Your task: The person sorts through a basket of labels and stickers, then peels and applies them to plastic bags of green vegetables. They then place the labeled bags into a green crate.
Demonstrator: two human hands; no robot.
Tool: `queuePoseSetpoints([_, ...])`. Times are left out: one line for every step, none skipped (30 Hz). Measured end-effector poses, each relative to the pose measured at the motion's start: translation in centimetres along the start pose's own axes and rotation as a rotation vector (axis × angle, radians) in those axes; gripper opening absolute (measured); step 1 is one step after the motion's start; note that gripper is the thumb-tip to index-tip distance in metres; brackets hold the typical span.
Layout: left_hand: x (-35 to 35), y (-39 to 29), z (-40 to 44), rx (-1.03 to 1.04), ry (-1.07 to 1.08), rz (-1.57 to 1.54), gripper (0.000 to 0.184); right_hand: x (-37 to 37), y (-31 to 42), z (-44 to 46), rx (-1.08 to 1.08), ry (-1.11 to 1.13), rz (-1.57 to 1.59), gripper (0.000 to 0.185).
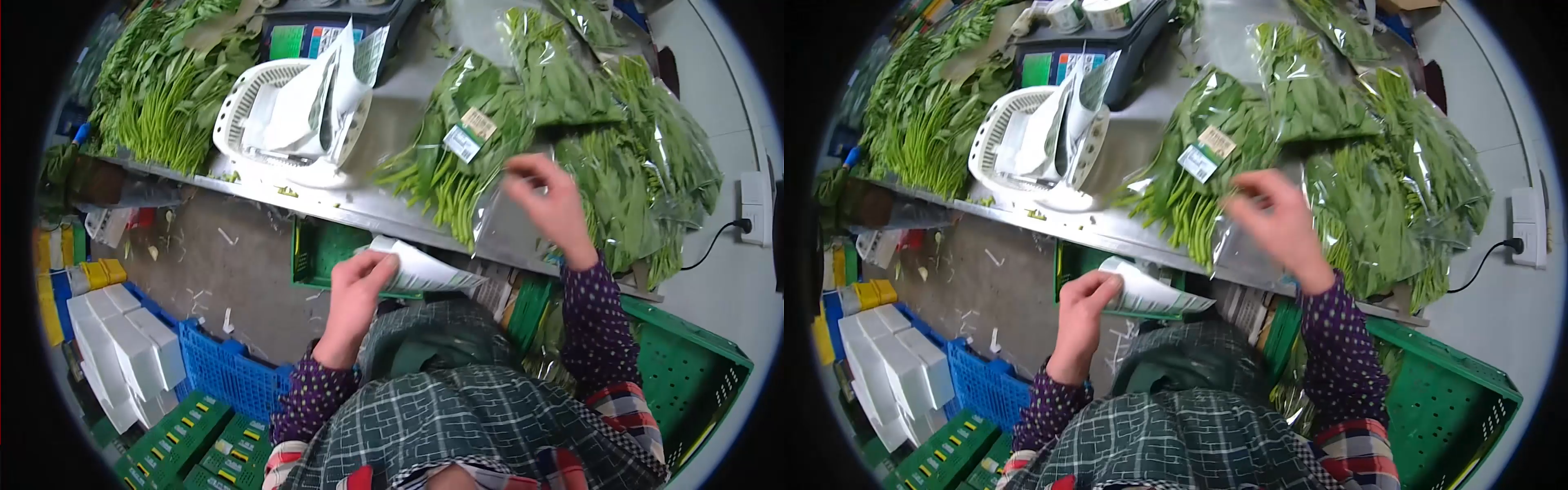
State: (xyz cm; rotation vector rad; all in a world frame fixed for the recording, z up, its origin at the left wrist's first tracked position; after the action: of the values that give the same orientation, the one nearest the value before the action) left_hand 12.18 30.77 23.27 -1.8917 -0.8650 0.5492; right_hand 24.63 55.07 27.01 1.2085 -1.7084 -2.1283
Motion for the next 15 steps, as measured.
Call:
queuePoseSetpoints([0.2,0.1,-0.2,-0.009,-0.004,0.010,0.016,2.0,2.9,-1.9,-0.157,0.167,0.033,0.033])
queuePoseSetpoints([0.7,0.1,-0.4,-0.021,0.013,-0.049,0.016,3.6,5.6,-3.7,-0.321,0.293,0.065,0.034])
queuePoseSetpoints([1.0,-0.1,-0.3,-0.026,0.033,-0.114,0.017,5.1,6.7,-4.8,-0.426,0.328,0.094,0.033])
queuePoseSetpoints([0.9,-0.4,-0.2,-0.020,0.034,-0.117,0.017,5.2,7.1,-5.2,-0.431,0.326,0.091,0.033])
queuePoseSetpoints([0.6,-0.6,-0.1,-0.002,0.030,-0.095,0.017,6.2,6.8,-5.7,-0.327,0.434,0.080,0.032])
queuePoseSetpoints([0.3,-0.7,-0.1,0.011,0.024,-0.071,0.017,7.0,6.4,-6.3,-0.217,0.543,0.072,0.031])
queuePoseSetpoints([-0.1,-0.9,0.1,0.032,0.019,-0.078,0.017,6.7,6.3,-6.4,-0.244,0.486,0.089,0.029])
queuePoseSetpoints([-0.5,-1.2,0.4,0.042,0.021,-0.062,0.017,6.7,6.4,-6.4,-0.245,0.492,0.088,0.029])
queuePoseSetpoints([-1.1,-1.5,0.9,0.067,0.028,0.021,0.017,6.5,6.5,-6.3,-0.234,0.464,0.077,0.028])
queuePoseSetpoints([-1.4,-1.9,1.5,0.088,0.032,0.103,0.016,6.4,6.6,-6.2,-0.221,0.439,0.065,0.027])
queuePoseSetpoints([-1.5,-2.4,2.0,0.080,0.047,0.072,0.017,6.3,7.1,-6.1,-0.269,0.404,0.054,0.024])
queuePoseSetpoints([-1.6,-3.0,2.5,0.066,0.060,0.044,0.018,6.4,7.9,-5.9,-0.399,0.355,-0.035,0.020])
queuePoseSetpoints([-1.8,-3.6,3.0,0.081,0.055,0.050,0.019,6.4,8.4,-5.6,-0.473,0.295,-0.059,0.017])
queuePoseSetpoints([-2.0,-4.3,3.7,0.106,0.050,0.057,0.019,6.3,9.1,-5.5,-0.554,0.229,-0.083,0.015])
queuePoseSetpoints([-2.0,-4.8,4.4,0.112,0.071,0.044,0.019,6.1,9.6,-5.3,-0.540,0.202,-0.099,0.013])
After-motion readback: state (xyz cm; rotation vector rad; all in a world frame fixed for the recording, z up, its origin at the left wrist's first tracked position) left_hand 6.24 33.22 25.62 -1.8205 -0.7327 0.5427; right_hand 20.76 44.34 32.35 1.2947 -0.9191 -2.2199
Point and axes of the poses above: each hand's wrist, its own z-axis towards the middle knuckle, its own x-axis out of the palm, y = z × x, the point moved 6 cm from there along z, towards the middle knuckle, and after that the axes turned 7 degrees about -y, right-handed, at the moved point
